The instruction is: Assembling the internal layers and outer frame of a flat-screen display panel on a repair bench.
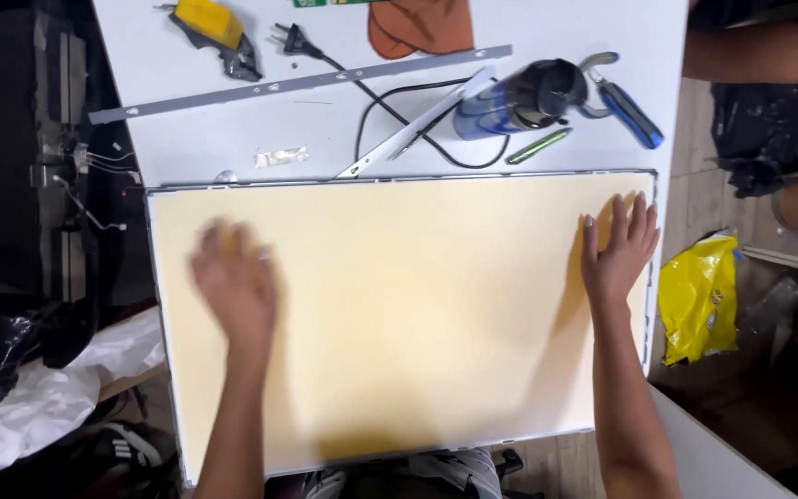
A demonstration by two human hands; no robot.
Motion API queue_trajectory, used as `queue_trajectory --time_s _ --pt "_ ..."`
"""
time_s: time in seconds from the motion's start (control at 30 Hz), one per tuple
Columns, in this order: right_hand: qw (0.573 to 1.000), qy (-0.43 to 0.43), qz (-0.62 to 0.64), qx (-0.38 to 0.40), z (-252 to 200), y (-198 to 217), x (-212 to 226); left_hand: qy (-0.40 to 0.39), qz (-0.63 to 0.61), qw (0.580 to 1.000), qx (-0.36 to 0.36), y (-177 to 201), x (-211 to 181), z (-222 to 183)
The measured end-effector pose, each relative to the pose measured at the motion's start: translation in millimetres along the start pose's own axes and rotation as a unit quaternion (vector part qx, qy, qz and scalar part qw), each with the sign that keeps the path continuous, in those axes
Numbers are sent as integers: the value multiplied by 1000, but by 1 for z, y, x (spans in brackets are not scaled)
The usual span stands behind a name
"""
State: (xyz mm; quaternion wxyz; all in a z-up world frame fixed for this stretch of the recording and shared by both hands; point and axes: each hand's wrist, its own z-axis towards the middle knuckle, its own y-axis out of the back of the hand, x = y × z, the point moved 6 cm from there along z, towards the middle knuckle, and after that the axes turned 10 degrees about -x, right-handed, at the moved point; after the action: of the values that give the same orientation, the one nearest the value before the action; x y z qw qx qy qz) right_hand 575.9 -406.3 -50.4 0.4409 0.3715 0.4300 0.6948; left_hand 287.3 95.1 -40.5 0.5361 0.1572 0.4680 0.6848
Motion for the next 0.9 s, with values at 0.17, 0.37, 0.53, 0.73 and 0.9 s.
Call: queue_trajectory --time_s 0.17,0.37,0.53,0.73,0.9 --pt "995 70 66 38 10 -22 63 -27 -121 988 92 -57 -94 27" --pt "961 163 188 119 12 -40 185 -14 -87 981 170 -88 -135 37" --pt "944 208 216 140 18 -49 258 2 -65 979 194 -87 -133 36" --pt "946 197 217 140 11 -59 270 11 -66 980 188 -84 -124 39" --pt "950 172 228 127 10 -63 269 26 -73 982 172 -83 -116 43"
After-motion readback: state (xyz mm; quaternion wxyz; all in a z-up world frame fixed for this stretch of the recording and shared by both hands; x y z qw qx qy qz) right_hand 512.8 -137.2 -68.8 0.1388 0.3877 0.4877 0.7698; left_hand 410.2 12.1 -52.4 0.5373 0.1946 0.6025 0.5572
